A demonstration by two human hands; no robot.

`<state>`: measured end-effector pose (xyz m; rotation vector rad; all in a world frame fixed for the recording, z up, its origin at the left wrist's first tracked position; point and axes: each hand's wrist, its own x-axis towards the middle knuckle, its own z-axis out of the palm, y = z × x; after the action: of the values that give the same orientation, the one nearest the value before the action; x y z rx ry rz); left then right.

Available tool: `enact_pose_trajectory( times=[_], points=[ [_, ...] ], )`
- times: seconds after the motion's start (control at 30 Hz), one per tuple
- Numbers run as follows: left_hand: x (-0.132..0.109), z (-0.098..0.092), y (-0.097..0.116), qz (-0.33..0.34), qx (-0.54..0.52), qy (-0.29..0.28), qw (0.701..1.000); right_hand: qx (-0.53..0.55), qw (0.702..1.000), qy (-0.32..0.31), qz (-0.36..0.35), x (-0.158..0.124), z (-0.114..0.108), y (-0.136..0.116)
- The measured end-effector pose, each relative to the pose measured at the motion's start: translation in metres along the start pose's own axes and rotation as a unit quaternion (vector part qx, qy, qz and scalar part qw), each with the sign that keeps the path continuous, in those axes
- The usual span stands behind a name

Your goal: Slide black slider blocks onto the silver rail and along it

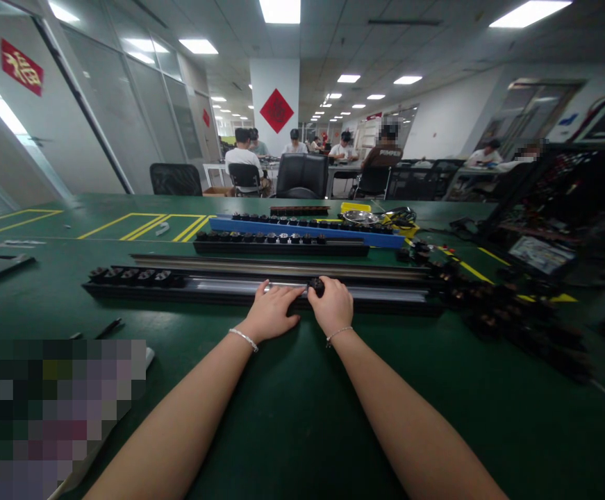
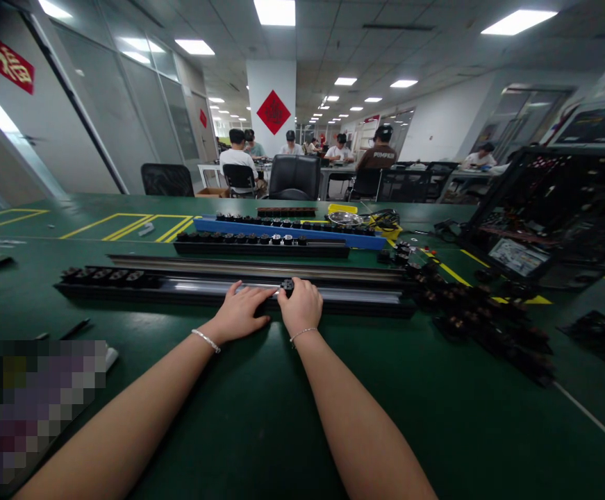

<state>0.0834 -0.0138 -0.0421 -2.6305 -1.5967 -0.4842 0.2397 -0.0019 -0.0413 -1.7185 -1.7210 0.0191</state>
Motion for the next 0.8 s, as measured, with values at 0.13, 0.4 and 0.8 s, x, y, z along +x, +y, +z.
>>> enact_pose_trajectory(
  times=[0.13, 0.4, 0.8],
  points=[
    [-0.0003, 0.0017, -0.001, 0.004, -0.001, 0.008, 1.0, 0.011, 1.0, 0.005, -0.002, -0.0001, 0.0003, 0.001],
    [-0.0002, 0.0039, -0.0029, 0.012, 0.041, 0.011, 0.999, 0.008, 1.0, 0.005, -0.002, 0.0005, 0.0005, 0.0038],
    [-0.0007, 0.0032, -0.0012, 0.01, 0.059, 0.004, 0.998, 0.001, 1.0, 0.019, 0.004, 0.0006, -0.0002, 0.0081]
  ],
)
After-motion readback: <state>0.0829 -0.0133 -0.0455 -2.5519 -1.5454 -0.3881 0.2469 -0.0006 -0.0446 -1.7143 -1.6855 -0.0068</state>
